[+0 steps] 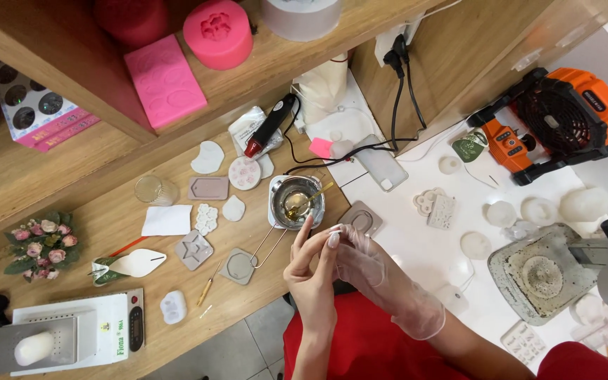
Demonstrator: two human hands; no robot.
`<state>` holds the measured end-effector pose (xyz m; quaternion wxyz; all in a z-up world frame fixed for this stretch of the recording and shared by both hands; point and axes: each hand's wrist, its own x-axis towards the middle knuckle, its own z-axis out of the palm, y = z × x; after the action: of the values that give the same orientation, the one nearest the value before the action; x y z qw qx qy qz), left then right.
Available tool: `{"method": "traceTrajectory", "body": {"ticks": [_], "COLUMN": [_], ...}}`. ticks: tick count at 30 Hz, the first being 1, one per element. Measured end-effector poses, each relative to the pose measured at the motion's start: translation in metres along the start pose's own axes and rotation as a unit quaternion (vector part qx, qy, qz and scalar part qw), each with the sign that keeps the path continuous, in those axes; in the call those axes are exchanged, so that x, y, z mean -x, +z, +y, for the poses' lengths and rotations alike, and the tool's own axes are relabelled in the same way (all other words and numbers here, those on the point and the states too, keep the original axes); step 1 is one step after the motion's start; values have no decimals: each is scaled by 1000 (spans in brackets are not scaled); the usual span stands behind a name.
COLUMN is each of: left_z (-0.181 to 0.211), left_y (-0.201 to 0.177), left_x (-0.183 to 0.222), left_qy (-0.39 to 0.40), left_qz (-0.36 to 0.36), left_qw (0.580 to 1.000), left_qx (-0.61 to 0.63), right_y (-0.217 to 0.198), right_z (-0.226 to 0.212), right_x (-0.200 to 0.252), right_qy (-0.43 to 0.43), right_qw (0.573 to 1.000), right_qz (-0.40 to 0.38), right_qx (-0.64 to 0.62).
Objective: Preparing small decorative elements and pouring wax into molds to create aromatic scent tags.
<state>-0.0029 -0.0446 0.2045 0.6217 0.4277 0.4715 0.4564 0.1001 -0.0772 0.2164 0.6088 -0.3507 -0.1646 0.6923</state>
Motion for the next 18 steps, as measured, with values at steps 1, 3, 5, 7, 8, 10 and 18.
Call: {"method": "traceTrajectory", "body": {"ticks": [1, 3, 5, 7, 8, 10, 18], "left_z": [-1, -3, -3, 0, 2, 4, 12], "left_y": [0, -3, -5, -6, -7, -11, -24], "left_x": [-1, 0, 0, -2, -3, -6, -8], "left_qy": [1, -50, -57, -63, -65, -68, -101], "left_qz": [-2, 14, 16, 18, 34, 51, 34], "left_qw": [1000, 996, 994, 990, 990, 989, 981], "left_qx": [0, 70, 96, 122, 122, 124, 160], "right_y": [-6, -18, -16, -16, -15, -18, -22], "right_z": [5, 15, 13, 8, 5, 3, -11], "right_x": [0, 0, 4, 6, 6, 5, 12], "right_qy": [-2, 14, 3, -10, -19, -26, -80], "right_qw": [1000, 999, 996, 986, 975, 961, 945], "right_qz": [0, 46, 71, 96, 113, 129, 172], "right_qx": [0, -19, 58, 136, 190, 244, 265]}}
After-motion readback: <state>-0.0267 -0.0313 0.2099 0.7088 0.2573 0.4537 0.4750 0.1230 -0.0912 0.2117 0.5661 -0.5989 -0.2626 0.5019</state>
